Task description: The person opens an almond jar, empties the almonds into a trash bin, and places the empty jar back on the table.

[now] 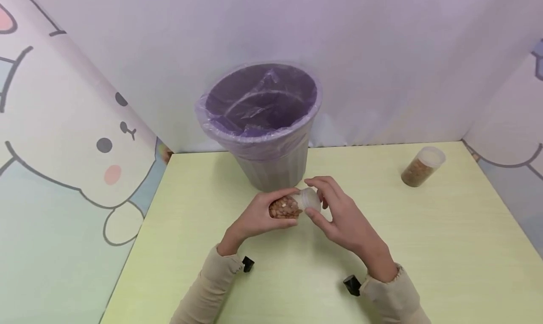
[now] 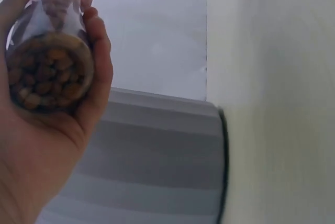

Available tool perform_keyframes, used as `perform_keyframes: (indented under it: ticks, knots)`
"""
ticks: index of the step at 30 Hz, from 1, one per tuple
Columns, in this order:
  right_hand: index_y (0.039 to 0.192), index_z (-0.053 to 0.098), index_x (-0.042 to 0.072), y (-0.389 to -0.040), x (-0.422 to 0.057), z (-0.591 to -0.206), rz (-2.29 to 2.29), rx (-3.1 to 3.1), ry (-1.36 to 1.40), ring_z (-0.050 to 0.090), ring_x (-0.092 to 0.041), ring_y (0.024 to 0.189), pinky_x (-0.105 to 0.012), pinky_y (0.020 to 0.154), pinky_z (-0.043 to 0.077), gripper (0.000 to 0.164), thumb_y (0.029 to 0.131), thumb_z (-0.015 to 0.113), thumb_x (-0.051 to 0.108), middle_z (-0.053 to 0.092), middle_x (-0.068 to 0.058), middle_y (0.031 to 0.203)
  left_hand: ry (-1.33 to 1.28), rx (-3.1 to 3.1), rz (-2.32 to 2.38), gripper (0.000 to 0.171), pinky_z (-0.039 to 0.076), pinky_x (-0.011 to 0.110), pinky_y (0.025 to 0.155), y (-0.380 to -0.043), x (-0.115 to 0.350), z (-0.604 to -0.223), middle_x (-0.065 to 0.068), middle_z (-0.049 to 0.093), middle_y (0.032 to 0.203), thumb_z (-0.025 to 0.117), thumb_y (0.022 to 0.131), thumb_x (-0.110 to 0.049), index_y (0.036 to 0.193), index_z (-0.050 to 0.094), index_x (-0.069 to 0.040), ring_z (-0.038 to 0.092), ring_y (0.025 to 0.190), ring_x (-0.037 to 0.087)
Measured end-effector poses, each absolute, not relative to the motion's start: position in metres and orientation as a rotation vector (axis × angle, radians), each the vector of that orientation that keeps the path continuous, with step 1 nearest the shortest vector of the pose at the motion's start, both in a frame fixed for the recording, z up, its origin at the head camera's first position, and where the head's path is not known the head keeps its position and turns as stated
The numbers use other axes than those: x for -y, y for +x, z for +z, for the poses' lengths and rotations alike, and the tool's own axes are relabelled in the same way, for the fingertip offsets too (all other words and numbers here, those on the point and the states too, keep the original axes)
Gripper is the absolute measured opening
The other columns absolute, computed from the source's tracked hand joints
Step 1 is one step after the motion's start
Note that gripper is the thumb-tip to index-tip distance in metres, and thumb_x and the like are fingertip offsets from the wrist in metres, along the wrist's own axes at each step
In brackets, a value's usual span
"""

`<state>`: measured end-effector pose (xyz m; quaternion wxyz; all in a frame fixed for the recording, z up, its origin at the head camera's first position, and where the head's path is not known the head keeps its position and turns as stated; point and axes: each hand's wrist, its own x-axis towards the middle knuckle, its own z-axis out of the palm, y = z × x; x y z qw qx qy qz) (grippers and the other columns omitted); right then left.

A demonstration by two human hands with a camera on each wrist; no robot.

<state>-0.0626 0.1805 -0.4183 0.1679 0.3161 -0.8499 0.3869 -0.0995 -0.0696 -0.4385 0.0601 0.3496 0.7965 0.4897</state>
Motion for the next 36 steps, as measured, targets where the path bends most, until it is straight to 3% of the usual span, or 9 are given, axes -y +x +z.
perform_keyframes:
  ticks: [6, 13, 17, 22, 28, 36]
  knots:
    - [0.139, 0.059, 0.007, -0.0649, -0.1833, -0.4195, 1.141, 2.387, 0.892, 0.059, -0.007, 0.091, -0.015, 0.083, 0.048, 0.053, 0.088, 0.075, 0.003, 0.060, -0.002, 0.131, 1.099, -2.682, 1.228, 0.066, 0.053, 0.020, 0.075, -0.0973, 0.0673, -0.4326, -0.007, 0.074, 0.101, 0.087, 0.083, -0.042, 0.141, 0.059, -0.028, 0.066, 0.084, 0.003]
    - [0.140, 0.058, 0.004, -0.0710, -0.1804, -0.4188, 1.167, 2.280, 1.037, 0.056, -0.011, 0.110, -0.018, 0.088, 0.046, 0.042, 0.100, 0.066, 0.015, 0.058, -0.009, 0.138, 1.060, -2.688, 1.215, 0.065, 0.054, 0.021, 0.077, -0.0970, 0.0688, -0.4320, -0.005, 0.073, 0.104, 0.087, 0.084, -0.042, 0.140, 0.058, -0.027, 0.067, 0.088, 0.005]
    - [0.143, 0.056, 0.004, -0.0722, -0.1792, -0.4184, 1.133, 2.276, 1.043, 0.056, -0.015, 0.118, -0.020, 0.089, 0.046, 0.045, 0.102, 0.063, 0.021, 0.057, -0.011, 0.141, 1.079, -2.681, 1.231, 0.065, 0.056, 0.024, 0.082, -0.0992, 0.0704, -0.4333, -0.005, 0.072, 0.114, 0.087, 0.084, -0.041, 0.141, 0.058, -0.026, 0.068, 0.095, 0.007]
    - [0.148, 0.052, 0.009, -0.0704, -0.1829, -0.4215, 1.052, 2.410, 0.912, 0.058, -0.013, 0.103, -0.019, 0.084, 0.046, 0.058, 0.095, 0.073, 0.017, 0.056, -0.006, 0.143, 1.122, -2.718, 1.191, 0.065, 0.057, 0.029, 0.089, -0.1015, 0.0705, -0.4336, -0.006, 0.069, 0.128, 0.087, 0.085, -0.042, 0.141, 0.059, -0.024, 0.067, 0.104, 0.008]
    - [0.142, 0.056, 0.012, -0.0695, -0.1851, -0.4236, 1.064, 2.475, 0.863, 0.057, -0.006, 0.090, -0.019, 0.079, 0.048, 0.056, 0.090, 0.077, 0.009, 0.059, 0.001, 0.132, 1.197, -2.787, 1.102, 0.064, 0.057, 0.026, 0.081, -0.1010, 0.0705, -0.4342, -0.005, 0.069, 0.122, 0.086, 0.085, -0.044, 0.139, 0.061, -0.019, 0.066, 0.095, 0.007]
    - [0.143, 0.056, 0.009, -0.0711, -0.1845, -0.4235, 1.096, 2.398, 0.981, 0.059, -0.015, 0.112, -0.018, 0.086, 0.049, 0.057, 0.089, 0.074, 0.004, 0.056, -0.005, 0.142, 1.166, -2.811, 1.076, 0.065, 0.058, 0.027, 0.082, -0.0993, 0.0700, -0.4331, -0.005, 0.069, 0.125, 0.087, 0.084, -0.044, 0.139, 0.061, -0.020, 0.068, 0.097, 0.007]
